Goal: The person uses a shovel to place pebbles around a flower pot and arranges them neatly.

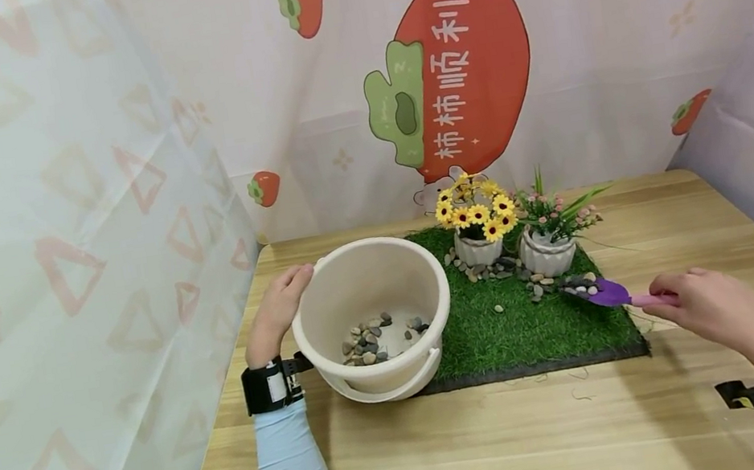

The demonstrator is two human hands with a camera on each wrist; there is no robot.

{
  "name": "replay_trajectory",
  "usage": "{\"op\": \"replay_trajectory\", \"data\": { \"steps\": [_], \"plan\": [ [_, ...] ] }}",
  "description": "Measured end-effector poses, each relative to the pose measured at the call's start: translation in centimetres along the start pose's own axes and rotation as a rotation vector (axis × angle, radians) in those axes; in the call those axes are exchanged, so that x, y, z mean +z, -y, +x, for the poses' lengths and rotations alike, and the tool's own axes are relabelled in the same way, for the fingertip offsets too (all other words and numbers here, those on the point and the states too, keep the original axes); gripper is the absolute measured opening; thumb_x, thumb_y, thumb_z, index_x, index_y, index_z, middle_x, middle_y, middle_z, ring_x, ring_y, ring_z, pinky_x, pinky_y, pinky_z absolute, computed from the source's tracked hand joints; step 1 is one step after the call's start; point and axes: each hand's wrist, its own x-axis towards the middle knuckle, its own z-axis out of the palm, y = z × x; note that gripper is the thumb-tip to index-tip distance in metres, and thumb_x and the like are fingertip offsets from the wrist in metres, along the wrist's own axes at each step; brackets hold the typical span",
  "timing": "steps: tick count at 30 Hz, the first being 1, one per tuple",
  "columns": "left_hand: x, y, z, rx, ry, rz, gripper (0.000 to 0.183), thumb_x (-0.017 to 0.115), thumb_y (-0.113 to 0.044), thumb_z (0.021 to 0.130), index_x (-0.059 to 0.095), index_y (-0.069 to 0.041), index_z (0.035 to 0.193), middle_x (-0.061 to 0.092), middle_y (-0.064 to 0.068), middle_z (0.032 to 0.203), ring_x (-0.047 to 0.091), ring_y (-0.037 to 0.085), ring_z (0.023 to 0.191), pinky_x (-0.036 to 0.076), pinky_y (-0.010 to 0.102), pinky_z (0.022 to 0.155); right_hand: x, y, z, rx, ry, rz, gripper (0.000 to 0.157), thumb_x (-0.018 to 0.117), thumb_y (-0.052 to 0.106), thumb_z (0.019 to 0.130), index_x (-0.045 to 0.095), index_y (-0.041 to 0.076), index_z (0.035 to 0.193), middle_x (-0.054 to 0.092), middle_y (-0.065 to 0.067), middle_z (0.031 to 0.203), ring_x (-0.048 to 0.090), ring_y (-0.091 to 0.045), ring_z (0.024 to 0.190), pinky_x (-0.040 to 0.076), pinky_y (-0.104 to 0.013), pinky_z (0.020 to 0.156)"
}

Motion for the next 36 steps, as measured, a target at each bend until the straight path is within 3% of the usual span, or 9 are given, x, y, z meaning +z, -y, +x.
{"op": "replay_trajectory", "data": {
  "steps": [6, 11, 19, 24, 29, 36],
  "plan": [
    [0.0, 0.3, 0.2, -0.02, 0.005, -0.006, 0.046, 0.042, -0.034, 0.106, 0.061, 0.002, 0.126, 0.067, 0.026, 0.111, 0.066, 0.022, 0.088, 0.052, 0.028, 0.076, -0.4, -0.2, 0.0, 0.002, 0.033, -0.014, 0.018, 0.072, 0.033, 0.089, 0.063, 0.021, 0.077, 0.039, 0.012, 0.057, 0.033, -0.005, 0.057, 0.026, -0.024, 0.054],
    [0.0, 0.2, 0.2, 0.0, -0.002, 0.02, 0.05, 0.042, -0.04, 0.105, 0.063, 0.0, 0.124, 0.067, 0.024, 0.11, 0.066, 0.02, 0.088, 0.051, 0.027, 0.078, -1.0, -0.5, -0.1, 0.023, 0.101, -0.009, 0.019, 0.07, 0.032, 0.091, 0.063, 0.019, 0.079, 0.04, 0.01, 0.058, 0.033, -0.005, 0.055, 0.025, -0.025, 0.054],
    [0.2, -0.2, -0.2, -0.006, -0.009, -0.008, 0.051, 0.043, -0.042, 0.104, 0.063, 0.001, 0.122, 0.068, 0.025, 0.108, 0.065, 0.015, 0.082, 0.053, 0.027, 0.075, -2.5, -0.7, 0.8, 0.022, 0.134, -0.06, 0.013, 0.074, 0.022, 0.087, 0.067, 0.01, 0.086, 0.045, 0.008, 0.058, 0.037, -0.01, 0.054, 0.029, -0.028, 0.052],
    [0.2, -0.1, -0.2, -0.005, -0.007, -0.014, 0.049, 0.043, -0.04, 0.104, 0.063, 0.001, 0.122, 0.067, 0.025, 0.107, 0.064, 0.011, 0.078, 0.053, 0.027, 0.073, -3.1, -1.0, 1.6, -0.048, 0.086, -0.121, 0.015, 0.077, 0.019, 0.083, 0.064, 0.014, 0.081, 0.043, 0.008, 0.059, 0.035, -0.009, 0.054, 0.026, -0.026, 0.052],
    [0.1, -0.2, -0.2, -0.002, -0.011, -0.004, 0.048, 0.042, -0.039, 0.105, 0.064, 0.001, 0.121, 0.067, 0.025, 0.105, 0.064, 0.011, 0.078, 0.053, 0.027, 0.074, -3.1, -1.4, 2.7, -0.152, 0.044, -0.171, 0.028, 0.077, 0.017, 0.083, 0.052, 0.021, 0.07, 0.034, 0.008, 0.059, 0.027, -0.008, 0.054, 0.02, -0.025, 0.055],
    [0.0, -0.3, -0.2, -0.011, 0.0, -0.005, 0.051, 0.042, -0.042, 0.105, 0.063, 0.001, 0.122, 0.067, 0.025, 0.106, 0.063, 0.01, 0.078, 0.053, 0.027, 0.074, -3.8, -2.0, 4.8, -0.282, 0.024, -0.268, 0.041, 0.082, 0.015, 0.076, 0.042, 0.02, 0.064, 0.026, 0.007, 0.054, 0.023, -0.008, 0.049, 0.014, -0.024, 0.053]
  ]
}}
